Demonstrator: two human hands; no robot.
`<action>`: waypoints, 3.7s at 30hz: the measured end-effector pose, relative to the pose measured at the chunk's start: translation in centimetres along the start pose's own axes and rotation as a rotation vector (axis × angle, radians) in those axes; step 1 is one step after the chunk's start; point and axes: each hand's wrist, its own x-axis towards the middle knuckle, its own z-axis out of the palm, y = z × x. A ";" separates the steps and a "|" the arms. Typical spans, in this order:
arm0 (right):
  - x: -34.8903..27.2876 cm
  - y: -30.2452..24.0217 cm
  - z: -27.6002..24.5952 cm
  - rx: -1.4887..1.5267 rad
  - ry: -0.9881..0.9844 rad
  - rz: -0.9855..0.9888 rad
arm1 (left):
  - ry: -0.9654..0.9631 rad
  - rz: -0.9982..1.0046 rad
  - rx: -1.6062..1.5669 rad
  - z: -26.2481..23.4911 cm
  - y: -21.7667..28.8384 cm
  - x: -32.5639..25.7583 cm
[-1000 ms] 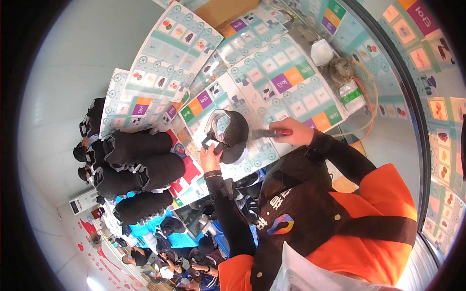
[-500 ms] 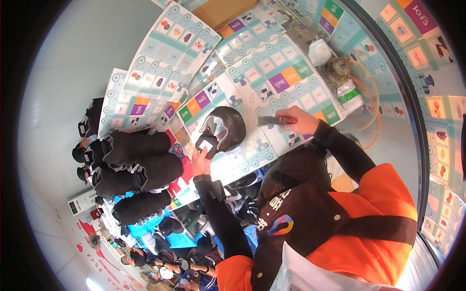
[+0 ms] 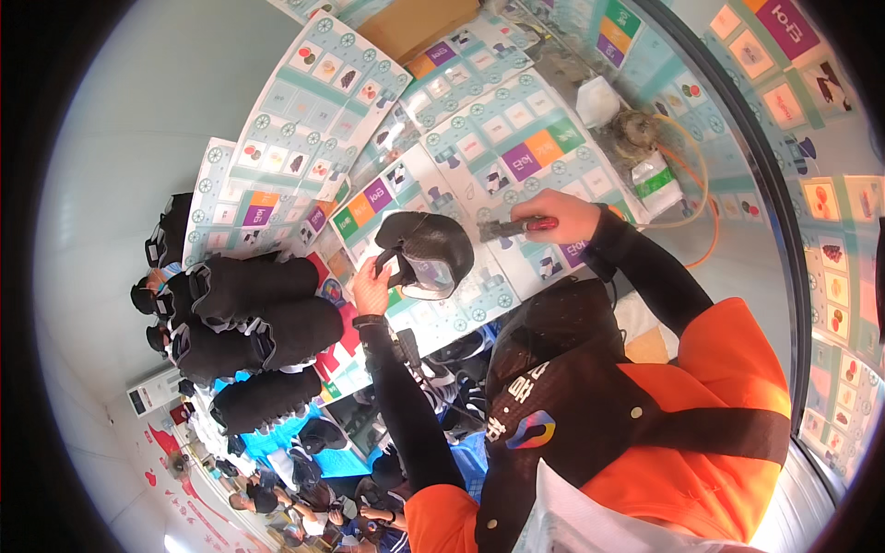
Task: The person handles black shoes, using a handheld tool on the edges of the soles and placing them into blue plastic crates. They also scan a QR code on a box using a mobile phone.
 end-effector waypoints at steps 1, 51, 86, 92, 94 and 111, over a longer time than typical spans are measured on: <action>0.0 -0.2 -0.3 -0.011 -0.091 -0.008 | -0.027 -0.018 -0.028 0.0 1.2 -0.2; -1.8 12.8 5.8 -0.076 0.087 0.230 | 0.331 -0.229 -0.156 2.1 -5.9 -10.9; 6.8 1.7 17.2 -0.793 -0.216 0.314 | 0.219 -0.414 -0.344 -4.6 -40.8 -34.4; 7.7 1.7 17.3 -0.854 -0.207 0.110 | 1.088 0.092 -0.032 -18.8 -18.5 -22.1; 7.5 1.8 17.2 -0.845 -0.151 0.233 | 0.996 0.307 0.318 -24.6 -11.5 -19.4; 11.4 -6.1 20.5 -0.651 -0.097 0.143 | 1.001 0.351 0.737 -33.6 -9.5 -21.4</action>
